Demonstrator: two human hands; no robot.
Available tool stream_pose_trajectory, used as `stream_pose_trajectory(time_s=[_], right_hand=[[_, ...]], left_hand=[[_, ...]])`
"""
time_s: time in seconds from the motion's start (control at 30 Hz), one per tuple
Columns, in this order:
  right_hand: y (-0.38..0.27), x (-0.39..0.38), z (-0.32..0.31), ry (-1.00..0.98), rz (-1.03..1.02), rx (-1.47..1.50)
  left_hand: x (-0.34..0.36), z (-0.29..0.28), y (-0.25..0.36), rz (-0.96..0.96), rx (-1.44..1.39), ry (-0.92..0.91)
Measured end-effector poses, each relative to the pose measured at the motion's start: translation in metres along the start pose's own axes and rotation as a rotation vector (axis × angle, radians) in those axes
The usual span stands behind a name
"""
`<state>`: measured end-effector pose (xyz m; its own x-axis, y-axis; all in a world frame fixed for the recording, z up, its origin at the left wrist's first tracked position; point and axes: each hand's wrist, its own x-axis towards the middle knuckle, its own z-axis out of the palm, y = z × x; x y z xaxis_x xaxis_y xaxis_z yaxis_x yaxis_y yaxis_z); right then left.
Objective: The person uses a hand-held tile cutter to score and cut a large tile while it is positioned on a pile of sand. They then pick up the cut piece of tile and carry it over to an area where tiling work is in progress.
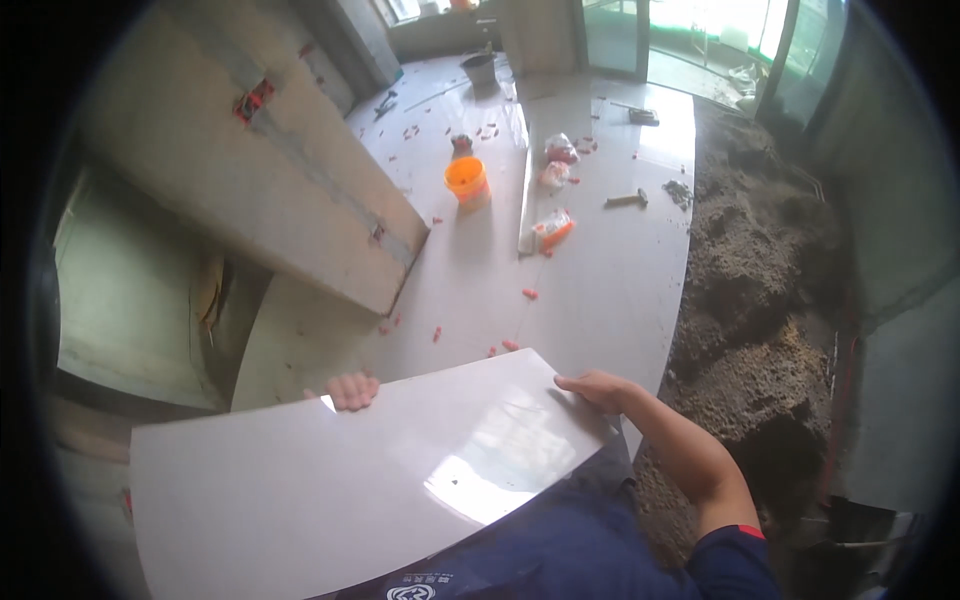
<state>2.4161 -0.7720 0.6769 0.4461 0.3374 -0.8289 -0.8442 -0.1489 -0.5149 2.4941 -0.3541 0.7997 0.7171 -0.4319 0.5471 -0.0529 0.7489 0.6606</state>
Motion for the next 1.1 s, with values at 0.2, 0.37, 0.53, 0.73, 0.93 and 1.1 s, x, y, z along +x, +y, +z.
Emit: stream_pose_trajectory(time_s=[0.2, 0.37, 0.53, 0.73, 0.93, 1.1], right_hand=[[-0.084, 0.071, -0.104, 0.144, -0.061, 0.405], [-0.176, 0.159, -0.2, 0.408, -0.122, 0.181], [-0.291, 0.175, -0.257, 0.212, 0.083, 0.14], [-0.34, 0.251, -0.34, 0.251, 0.248, -0.02], [-0.436, 0.266, -0.391, 0.434, 0.281, -0.075], [-0.506, 0.238, -0.384, 0.587, 0.414, 0.218]], left_hand=[[0.218, -0.043, -0.126, -0.136, -0.114, -0.038], [0.357, -0.109, -0.198, -0.178, -0.082, -0.128], [0.479, -0.193, -0.104, -0.191, 0.148, -0.071], [0.561, -0.312, -0.058, -0.074, 0.044, 0.461], [0.612, -0.413, -0.169, -0.118, -0.062, 0.797], [0.72, -0.489, -0.198, -0.242, -0.177, 0.739]])
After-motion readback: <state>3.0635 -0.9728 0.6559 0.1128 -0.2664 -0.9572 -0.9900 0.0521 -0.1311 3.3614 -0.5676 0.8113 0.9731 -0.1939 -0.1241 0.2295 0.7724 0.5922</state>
